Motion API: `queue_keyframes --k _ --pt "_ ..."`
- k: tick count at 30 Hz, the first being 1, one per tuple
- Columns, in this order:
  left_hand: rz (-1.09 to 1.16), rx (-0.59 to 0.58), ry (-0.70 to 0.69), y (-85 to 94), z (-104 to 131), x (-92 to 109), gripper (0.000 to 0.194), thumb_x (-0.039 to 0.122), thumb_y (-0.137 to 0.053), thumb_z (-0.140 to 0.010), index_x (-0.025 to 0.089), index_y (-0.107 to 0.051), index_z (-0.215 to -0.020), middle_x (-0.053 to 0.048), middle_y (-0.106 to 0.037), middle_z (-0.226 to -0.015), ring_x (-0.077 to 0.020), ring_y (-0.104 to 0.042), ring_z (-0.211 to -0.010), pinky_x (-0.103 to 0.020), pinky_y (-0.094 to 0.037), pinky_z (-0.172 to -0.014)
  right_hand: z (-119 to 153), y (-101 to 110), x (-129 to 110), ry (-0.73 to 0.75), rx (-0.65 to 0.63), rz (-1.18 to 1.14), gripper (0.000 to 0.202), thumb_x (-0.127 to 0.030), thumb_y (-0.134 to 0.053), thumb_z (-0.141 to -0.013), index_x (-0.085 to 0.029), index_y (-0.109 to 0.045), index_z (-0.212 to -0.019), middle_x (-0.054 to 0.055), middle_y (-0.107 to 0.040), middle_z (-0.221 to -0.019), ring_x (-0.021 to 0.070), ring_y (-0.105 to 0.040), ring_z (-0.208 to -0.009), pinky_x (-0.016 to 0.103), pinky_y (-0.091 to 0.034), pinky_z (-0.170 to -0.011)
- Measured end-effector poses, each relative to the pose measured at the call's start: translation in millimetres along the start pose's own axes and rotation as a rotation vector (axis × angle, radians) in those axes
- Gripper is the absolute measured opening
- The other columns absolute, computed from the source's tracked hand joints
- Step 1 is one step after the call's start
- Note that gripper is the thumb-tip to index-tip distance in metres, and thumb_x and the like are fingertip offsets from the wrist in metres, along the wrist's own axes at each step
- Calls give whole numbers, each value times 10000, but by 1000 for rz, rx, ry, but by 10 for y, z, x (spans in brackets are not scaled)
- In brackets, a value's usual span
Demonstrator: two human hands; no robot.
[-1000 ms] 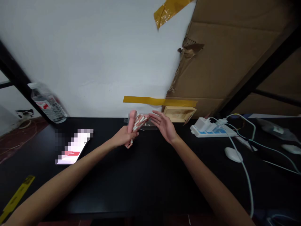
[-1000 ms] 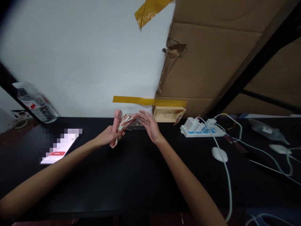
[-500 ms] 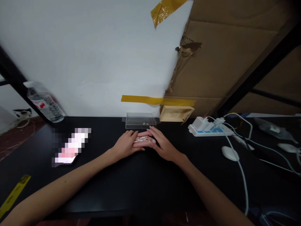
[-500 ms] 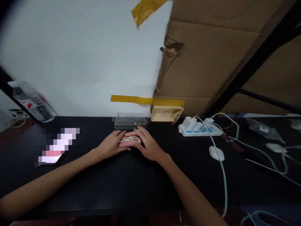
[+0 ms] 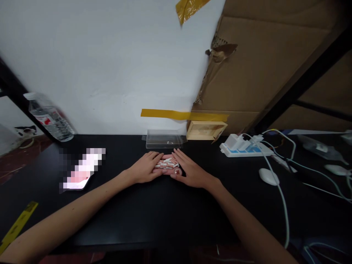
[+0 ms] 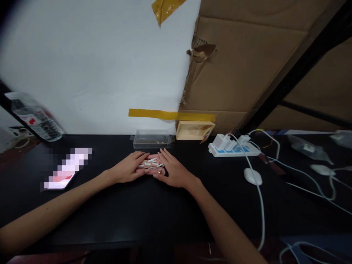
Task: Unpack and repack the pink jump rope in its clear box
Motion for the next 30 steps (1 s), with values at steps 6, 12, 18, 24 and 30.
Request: queue_keyframes --k 6,12,18,24,30 --pt "60 -35 -2 64 65 -151 568 469 -441 -978 99 -450 -1408 -188 -507 -1406 -302 -479 -1309 -452 -403 -1100 50 37 112 -58 43 -40 920 -712 -423 -917 -143 -164 -1592 159 -191 -1634 340 -176 -1507 558 -230 -1214" --pt "7 12 9 -25 83 -116 592 467 -439 -976 103 -408 -1441 -187 -473 -1441 -316 -408 -1370 -495 -353 -1135 46 -4 136 -49 35 -61 871 -671 -379 -956 -142 -119 -1597 152 -160 -1640 319 -182 -1509 530 -232 -1221" --pt "-70 15 39 -86 81 -36 667 532 -454 -970 103 -366 -1474 -192 -430 -1493 -352 -286 -1447 -532 -287 -1164 17 -33 58 -26 91 -16 826 -653 -352 -972 -132 -176 -1588 157 -123 -1648 330 -150 -1513 546 -222 -1218" --pt "-68 76 138 -175 87 -2 623 536 -419 -979 123 -408 -1446 -190 -479 -1452 -352 -371 -1404 -537 -334 -1135 -23 -18 -55 81 100 10 863 -655 -444 -940 -104 -232 -1570 186 -188 -1636 315 -145 -1520 534 -251 -1210" --pt "-69 114 148 -224 47 39 552 483 -422 -985 123 -438 -1403 -182 -524 -1396 -340 -425 -1363 -539 -343 -1136 -53 -52 10 71 93 60 808 -646 -416 -954 -140 -264 -1565 158 -269 -1620 309 -188 -1513 545 -238 -1213"
Point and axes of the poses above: each hand's wrist, its own z-axis away from the middle knuckle, its own y-axis out of the back of the hand, x = y × z, the point moved 2 cm from there along -z, towards the middle knuckle
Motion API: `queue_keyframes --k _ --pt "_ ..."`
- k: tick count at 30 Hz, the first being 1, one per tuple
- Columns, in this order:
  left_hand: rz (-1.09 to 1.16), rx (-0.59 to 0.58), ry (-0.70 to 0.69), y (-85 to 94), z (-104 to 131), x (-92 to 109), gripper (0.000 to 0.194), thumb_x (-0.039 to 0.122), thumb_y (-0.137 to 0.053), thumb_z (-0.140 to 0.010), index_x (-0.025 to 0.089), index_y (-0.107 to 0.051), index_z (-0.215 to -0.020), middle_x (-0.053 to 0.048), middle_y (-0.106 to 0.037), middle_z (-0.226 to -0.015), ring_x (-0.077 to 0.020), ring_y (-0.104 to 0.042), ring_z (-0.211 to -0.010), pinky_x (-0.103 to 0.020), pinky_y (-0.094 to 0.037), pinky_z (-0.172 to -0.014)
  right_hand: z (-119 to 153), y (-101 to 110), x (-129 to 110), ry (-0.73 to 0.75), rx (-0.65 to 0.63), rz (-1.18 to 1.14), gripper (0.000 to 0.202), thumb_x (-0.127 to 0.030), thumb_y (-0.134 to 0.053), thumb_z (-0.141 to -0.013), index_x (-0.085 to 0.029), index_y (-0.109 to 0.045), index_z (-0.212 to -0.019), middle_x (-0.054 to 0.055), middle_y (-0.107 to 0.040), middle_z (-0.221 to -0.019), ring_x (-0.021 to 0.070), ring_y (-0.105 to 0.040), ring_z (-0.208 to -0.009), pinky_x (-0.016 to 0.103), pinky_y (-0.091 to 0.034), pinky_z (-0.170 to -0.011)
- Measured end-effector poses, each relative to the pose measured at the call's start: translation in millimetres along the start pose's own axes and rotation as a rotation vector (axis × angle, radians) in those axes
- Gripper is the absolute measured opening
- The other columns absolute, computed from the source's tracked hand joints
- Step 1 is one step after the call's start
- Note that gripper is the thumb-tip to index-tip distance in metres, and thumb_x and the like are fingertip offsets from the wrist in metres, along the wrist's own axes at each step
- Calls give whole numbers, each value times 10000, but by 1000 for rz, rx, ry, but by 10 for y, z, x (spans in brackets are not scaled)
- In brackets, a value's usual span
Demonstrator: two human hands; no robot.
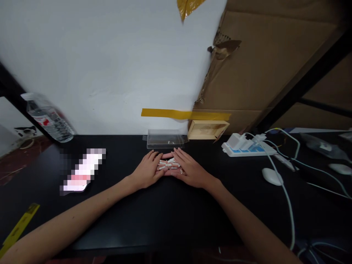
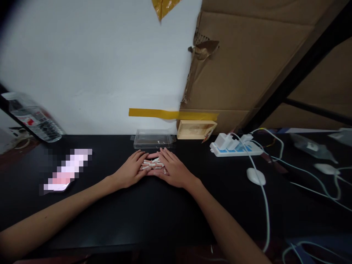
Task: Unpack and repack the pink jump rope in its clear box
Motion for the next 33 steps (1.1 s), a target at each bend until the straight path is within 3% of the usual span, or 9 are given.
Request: queue_keyframes --k 6,9,14,21,33 --pt "79 -9 -104 65 -38 -133 528 471 -416 -996 138 -420 -1405 -189 -475 -1437 -333 -374 -1400 -538 -354 -1132 -6 0 8 -25 47 -19 721 -592 -393 -983 -139 -334 -1542 166 -294 -1609 303 -202 -1511 540 -256 -1207" --pt "130 12 -157 130 -37 -217 491 442 -396 -1012 160 -407 -1414 -172 -459 -1456 -310 -379 -1400 -525 -351 -1140 1 16 28 -57 93 -34 721 -585 -388 -988 -166 -281 -1565 149 -242 -1630 304 -186 -1515 552 -249 -1205" --pt "157 -63 -114 119 -12 -225 572 464 -358 -1021 83 -359 -1448 -210 -428 -1484 -325 -330 -1430 -519 -316 -1164 31 -7 120 -126 59 -79 824 -635 -385 -969 -148 -153 -1593 168 -180 -1643 318 -174 -1514 558 -226 -1212" --pt "112 -130 -57 113 1 -126 652 525 -369 -1006 66 -341 -1468 -217 -401 -1506 -333 -294 -1451 -506 -293 -1173 36 -12 78 -121 22 -109 831 -644 -393 -963 -95 -234 -1567 213 -177 -1636 324 -174 -1514 547 -224 -1212" --pt "-1 -143 -23 74 -2 -119 711 583 -354 -997 64 -332 -1483 -216 -366 -1542 -341 -227 -1481 -508 -256 -1176 25 -48 72 -45 30 -67 817 -628 -419 -963 -152 -188 -1586 166 -162 -1646 318 -136 -1521 554 -223 -1211"
Point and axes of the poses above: each hand's wrist, its own z-axis away from the middle knuckle, its own y-axis out of the back of the hand, x = y × z, the point moved 2 cm from there along -z, towards the middle knuckle
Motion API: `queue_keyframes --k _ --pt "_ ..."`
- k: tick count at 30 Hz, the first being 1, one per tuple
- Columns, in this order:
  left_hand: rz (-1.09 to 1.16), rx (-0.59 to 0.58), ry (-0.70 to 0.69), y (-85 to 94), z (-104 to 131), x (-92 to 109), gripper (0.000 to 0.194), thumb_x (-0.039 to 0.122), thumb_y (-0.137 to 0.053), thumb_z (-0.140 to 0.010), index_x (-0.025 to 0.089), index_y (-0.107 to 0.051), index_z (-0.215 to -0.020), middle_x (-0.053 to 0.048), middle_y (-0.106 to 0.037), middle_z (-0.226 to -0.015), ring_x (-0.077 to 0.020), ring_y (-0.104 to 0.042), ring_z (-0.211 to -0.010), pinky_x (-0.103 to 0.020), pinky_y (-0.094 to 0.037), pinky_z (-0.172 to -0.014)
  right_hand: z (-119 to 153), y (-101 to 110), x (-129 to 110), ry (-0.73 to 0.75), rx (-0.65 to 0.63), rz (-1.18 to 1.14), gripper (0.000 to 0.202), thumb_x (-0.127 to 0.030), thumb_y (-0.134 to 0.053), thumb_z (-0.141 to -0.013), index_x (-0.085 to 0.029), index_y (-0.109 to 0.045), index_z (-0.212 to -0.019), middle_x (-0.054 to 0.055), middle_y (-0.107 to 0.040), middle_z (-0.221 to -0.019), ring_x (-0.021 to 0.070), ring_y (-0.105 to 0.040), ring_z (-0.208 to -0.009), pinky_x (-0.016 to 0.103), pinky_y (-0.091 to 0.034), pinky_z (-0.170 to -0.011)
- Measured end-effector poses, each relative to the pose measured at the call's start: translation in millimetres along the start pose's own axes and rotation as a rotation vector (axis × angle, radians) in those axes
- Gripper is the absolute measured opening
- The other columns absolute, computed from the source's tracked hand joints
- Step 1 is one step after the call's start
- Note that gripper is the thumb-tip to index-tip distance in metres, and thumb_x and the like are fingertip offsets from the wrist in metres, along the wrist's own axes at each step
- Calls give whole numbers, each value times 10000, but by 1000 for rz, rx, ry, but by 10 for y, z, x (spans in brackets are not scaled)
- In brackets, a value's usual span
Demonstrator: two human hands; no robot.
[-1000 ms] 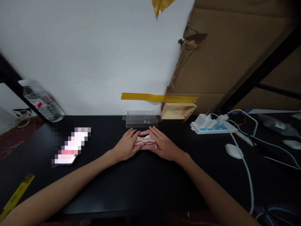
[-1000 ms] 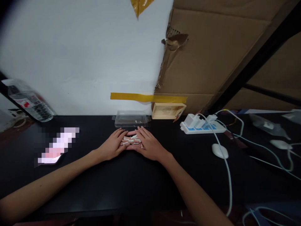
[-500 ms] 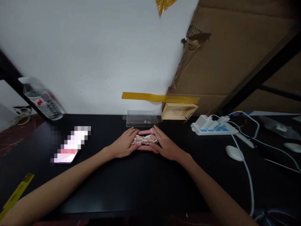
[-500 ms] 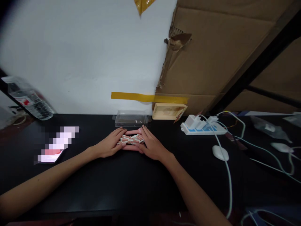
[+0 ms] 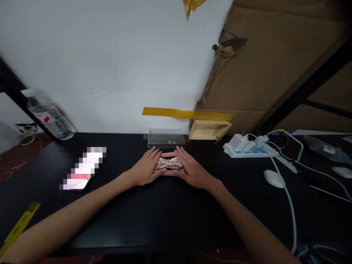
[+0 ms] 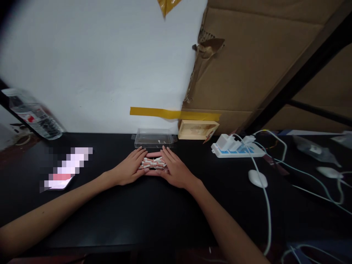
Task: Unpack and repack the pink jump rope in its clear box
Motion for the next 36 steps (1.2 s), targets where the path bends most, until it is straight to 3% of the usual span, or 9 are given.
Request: queue_keyframes --k 12,24,30,36 --pt "17 -32 -41 6 -6 -25 749 600 -333 -999 51 -295 -1507 -220 -327 -1563 -313 -244 -1481 -455 -250 -1191 7 17 -25 -15 -40 -42 831 -617 -450 -956 -167 -160 -1591 163 -168 -1644 317 -192 -1509 542 -261 -1204" --pt "23 -24 -38 16 -5 -13 725 573 -375 -988 62 -310 -1498 -226 -337 -1556 -333 -287 -1463 -493 -284 -1170 23 11 -18 -4 -19 -2 817 -593 -450 -963 -194 -125 -1597 154 -152 -1651 335 -194 -1507 568 -274 -1192" --pt "22 -43 -40 20 1 -25 840 681 -421 -936 73 -305 -1504 -223 -346 -1552 -345 -296 -1457 -489 -291 -1168 27 12 -18 -28 -38 15 818 -594 -438 -962 -118 -188 -1579 210 -163 -1637 332 -189 -1509 550 -266 -1197" --pt "27 -85 -44 37 -13 -53 895 718 -413 -926 39 -313 -1500 -232 -341 -1552 -340 -288 -1460 -469 -269 -1183 35 74 -47 -31 -56 24 804 -593 -456 -953 -168 -195 -1583 170 -192 -1641 322 -225 -1502 540 -281 -1194"
Point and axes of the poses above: each hand's wrist, its own z-axis away from the middle knuckle, its own y-axis out of the back of the hand, x = y × z, the point moved 2 cm from there along -z, towards the middle knuckle
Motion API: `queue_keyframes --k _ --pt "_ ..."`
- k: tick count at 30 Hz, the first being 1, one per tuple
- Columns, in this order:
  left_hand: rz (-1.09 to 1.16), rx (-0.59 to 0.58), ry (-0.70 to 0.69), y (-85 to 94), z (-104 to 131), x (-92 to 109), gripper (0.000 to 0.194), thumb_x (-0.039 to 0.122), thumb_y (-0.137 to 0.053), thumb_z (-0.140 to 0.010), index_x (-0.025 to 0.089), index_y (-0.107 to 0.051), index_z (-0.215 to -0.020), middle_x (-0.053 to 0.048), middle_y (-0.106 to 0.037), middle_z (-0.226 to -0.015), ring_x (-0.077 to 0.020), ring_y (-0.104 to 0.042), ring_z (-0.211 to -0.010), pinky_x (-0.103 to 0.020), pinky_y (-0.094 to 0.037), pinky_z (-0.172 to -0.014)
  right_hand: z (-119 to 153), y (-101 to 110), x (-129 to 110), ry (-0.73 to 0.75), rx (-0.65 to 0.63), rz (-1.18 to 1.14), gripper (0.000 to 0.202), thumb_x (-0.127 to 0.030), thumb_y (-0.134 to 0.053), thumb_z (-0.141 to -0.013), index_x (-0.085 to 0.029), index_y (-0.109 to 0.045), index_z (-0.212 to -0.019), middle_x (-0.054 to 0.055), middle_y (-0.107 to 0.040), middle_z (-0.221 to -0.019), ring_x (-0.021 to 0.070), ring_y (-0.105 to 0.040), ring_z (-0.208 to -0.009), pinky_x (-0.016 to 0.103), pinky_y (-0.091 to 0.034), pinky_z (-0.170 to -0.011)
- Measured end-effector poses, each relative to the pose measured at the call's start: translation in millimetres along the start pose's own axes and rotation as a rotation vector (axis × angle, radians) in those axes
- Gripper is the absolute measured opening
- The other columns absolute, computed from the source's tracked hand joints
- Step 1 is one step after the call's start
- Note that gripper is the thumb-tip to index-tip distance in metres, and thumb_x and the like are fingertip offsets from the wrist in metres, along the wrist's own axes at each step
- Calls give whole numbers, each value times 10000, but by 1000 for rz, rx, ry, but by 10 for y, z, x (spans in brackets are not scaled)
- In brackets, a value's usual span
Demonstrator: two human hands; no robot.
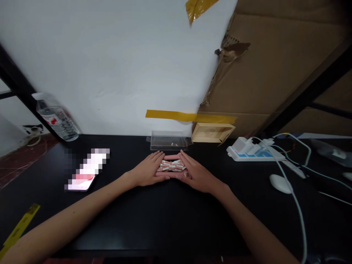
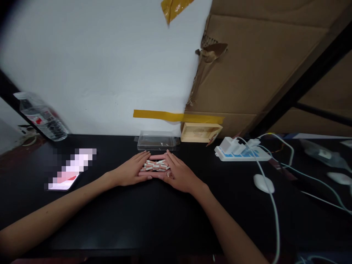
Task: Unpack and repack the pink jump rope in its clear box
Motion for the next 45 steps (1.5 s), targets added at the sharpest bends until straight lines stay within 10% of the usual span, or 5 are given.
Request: queue_keyframes --k 17,24,35,41,45 --pt "-6 60 -66 -26 15 106 678 560 -322 -1017 50 -357 -1462 -229 -447 -1473 -333 -394 -1395 -476 -336 -1151 -12 61 -134 111 67 105 794 -516 -662 -853 -176 -374 -1511 165 -428 -1540 322 -353 -1449 549 -283 -1191" --pt "0 303 -94 181 -38 39 555 454 -326 -1038 137 -319 -1494 -179 -207 -1617 -308 -163 -1504 -518 -242 -1201 -28 72 -194 122 -22 154 614 -489 -579 -941 -202 -457 -1470 166 -431 -1540 319 -364 -1443 553 -269 -1187" --pt "-147 136 113 256 -64 -303 661 546 -283 -1026 141 -257 -1547 -148 -410 -1535 -327 -312 -1451 -516 -261 -1174 199 536 272 -119 -106 -43 682 -238 -750 -719 -268 -564 -1374 107 -571 -1381 328 -543 -1265 506 -424 -1077" --pt "-180 288 293 461 -88 -288 523 447 -352 -1007 101 -486 -1376 -146 -690 -1011 -313 -652 -1009 -465 -504 -919 213 462 447 -321 -79 47 1052 -494 -846 -616 -192 -383 -1512 171 -436 -1525 452 -238 -1467 663 -222 -1152" --pt "-166 304 167 372 -95 -342 548 459 -367 -1003 108 -453 -1414 -193 -532 -1389 -336 -476 -1321 -487 -405 -1079 161 364 444 -243 -88 42 951 -548 -810 -668 -183 -456 -1472 161 -458 -1515 418 -282 -1461 584 -289 -1172"
Point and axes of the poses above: each hand's wrist, its own z-axis away from the middle knuckle, its own y-axis out of the back of the hand, x = y × z, the point moved 2 cm from there along -z, towards the middle knuckle
